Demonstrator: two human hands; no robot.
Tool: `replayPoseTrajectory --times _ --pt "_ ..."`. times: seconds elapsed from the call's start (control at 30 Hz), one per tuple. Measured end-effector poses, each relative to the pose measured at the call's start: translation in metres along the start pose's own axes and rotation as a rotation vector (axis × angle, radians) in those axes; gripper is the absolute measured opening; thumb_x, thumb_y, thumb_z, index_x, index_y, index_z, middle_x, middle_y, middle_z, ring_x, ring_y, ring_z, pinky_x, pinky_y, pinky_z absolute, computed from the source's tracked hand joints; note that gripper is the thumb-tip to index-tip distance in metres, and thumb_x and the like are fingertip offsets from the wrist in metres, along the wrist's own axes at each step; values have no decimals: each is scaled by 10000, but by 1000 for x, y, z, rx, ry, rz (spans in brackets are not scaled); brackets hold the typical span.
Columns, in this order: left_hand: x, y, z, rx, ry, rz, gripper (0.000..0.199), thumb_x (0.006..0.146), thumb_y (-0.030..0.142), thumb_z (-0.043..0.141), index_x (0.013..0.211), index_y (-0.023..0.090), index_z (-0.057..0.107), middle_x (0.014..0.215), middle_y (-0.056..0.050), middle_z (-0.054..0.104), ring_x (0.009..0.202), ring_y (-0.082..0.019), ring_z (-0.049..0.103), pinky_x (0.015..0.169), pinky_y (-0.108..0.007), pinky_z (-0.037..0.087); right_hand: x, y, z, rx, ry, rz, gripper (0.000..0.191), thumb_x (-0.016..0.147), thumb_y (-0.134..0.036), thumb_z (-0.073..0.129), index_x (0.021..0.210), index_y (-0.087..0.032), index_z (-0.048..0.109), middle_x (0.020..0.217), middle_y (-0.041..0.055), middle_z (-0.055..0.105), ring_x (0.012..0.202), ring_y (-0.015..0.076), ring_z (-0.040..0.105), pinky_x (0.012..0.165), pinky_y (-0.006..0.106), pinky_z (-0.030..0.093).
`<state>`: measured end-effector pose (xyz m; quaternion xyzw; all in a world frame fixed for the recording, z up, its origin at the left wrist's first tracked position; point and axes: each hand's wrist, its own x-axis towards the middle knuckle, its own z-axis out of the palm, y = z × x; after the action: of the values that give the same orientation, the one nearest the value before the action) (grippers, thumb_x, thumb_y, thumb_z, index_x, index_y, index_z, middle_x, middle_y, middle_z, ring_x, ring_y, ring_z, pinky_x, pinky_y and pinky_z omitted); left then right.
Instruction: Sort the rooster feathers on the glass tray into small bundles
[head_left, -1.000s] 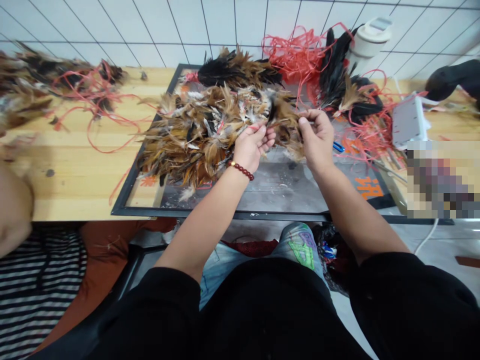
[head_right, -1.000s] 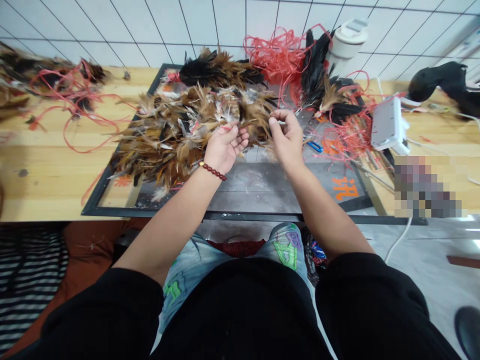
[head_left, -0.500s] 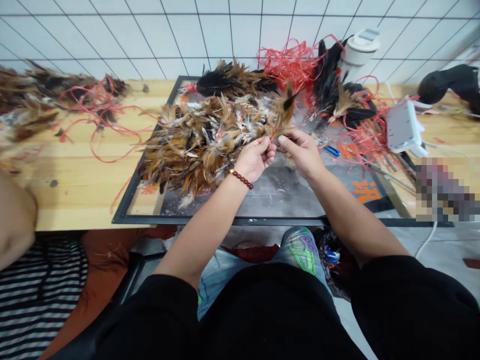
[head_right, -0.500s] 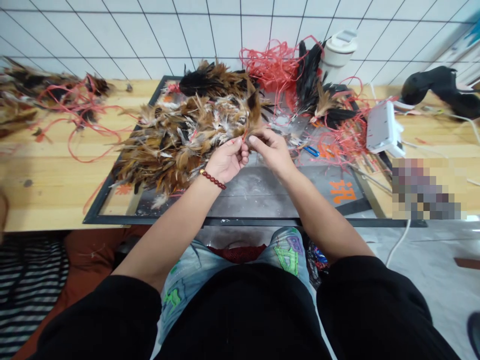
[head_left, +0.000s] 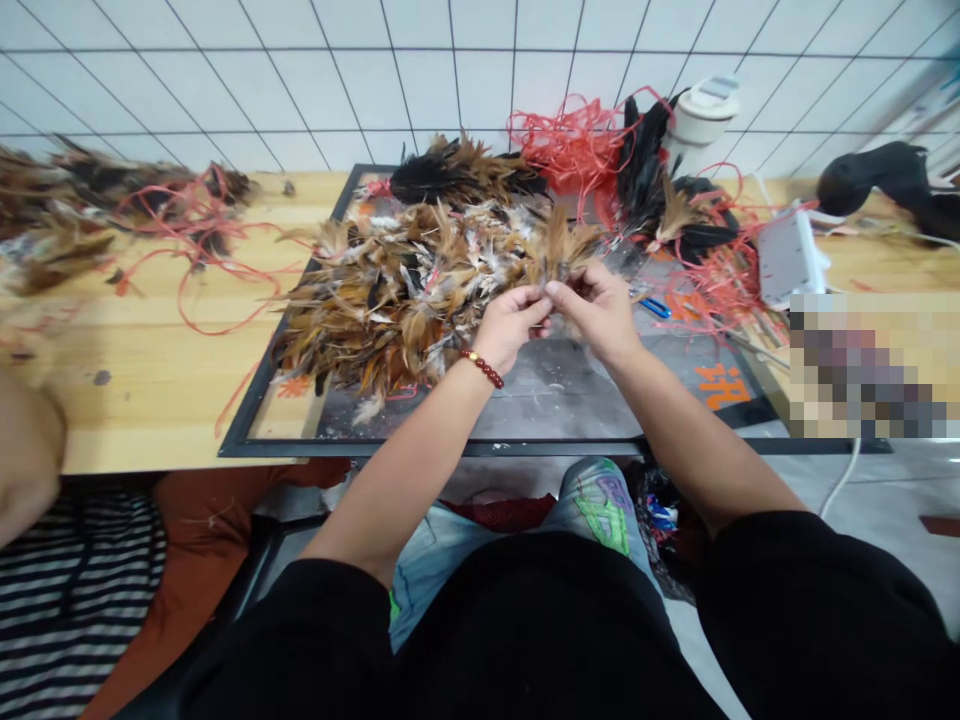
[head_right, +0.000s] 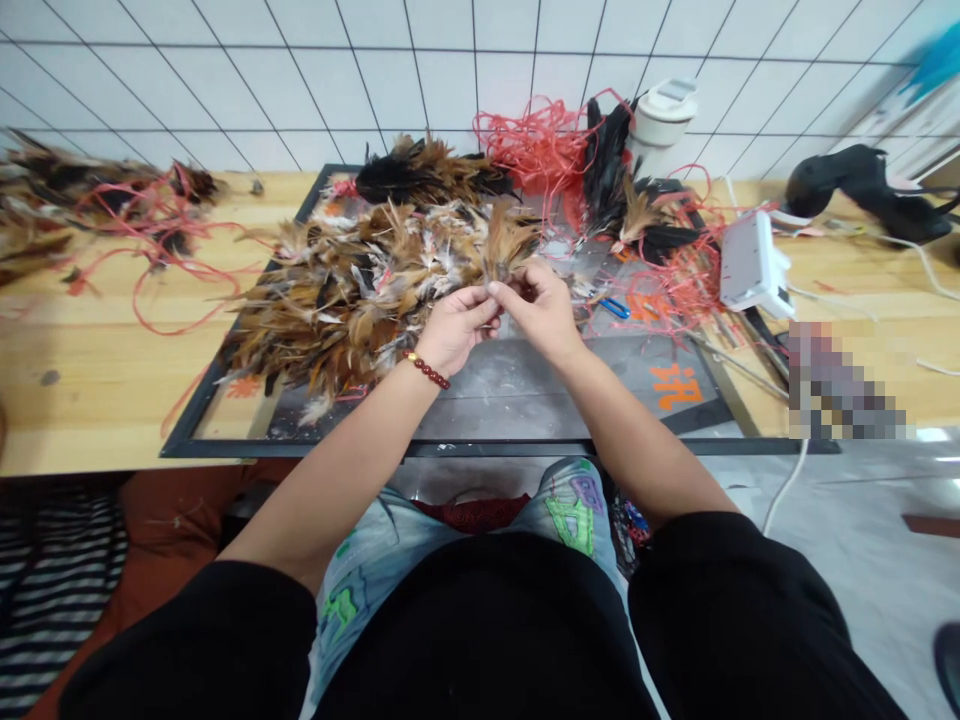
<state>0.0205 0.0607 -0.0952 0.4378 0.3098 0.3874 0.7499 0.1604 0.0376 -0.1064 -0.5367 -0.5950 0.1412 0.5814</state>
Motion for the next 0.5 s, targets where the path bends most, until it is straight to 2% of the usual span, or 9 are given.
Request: replayPoseTrajectory --times 0.1,0.2,0.33,0.43,0.5 --pt "1 -2 1 72 39 63 143 757 170 783 807 146 651 683 32 632 529 -40 527 536 -182 456 0 1 -2 10 -65 32 486 781 -646 697 649 -205 538 688 -1 518 728 153 536 629 298 464" --pt "1 -3 2 106 82 89 163 743 159 780 858 156 665 693 31 640 535 -49 538 531 -182 459 10 9 -14 2 -9 26 461 823 -660 645 724 -214 588 671 -1 551 736 171 590 621 310 489" --pt "2 -1 1 117 142 115 99 770 114 715 836 155 655 679 34 623 524 -43 524 512 -171 440 44 43 -52 -29 149 12 420 854 -634 630 805 -217 604 673 15 610 733 193 641 638 358 525" --pt "3 0 1 121 164 117 82 769 118 705 815 161 651 666 34 618 521 -41 517 507 -166 432 73 76 -86 -67 259 175 392 862 -569 656 741 -207 567 565 10 569 644 180 618 629 374 516" --pt "3 0 0 115 172 118 95 755 134 719 814 165 652 660 38 614 520 -40 518 507 -164 429 85 92 -107 -126 236 251 389 856 -536 676 685 -214 540 514 -2 528 583 163 576 616 377 498"
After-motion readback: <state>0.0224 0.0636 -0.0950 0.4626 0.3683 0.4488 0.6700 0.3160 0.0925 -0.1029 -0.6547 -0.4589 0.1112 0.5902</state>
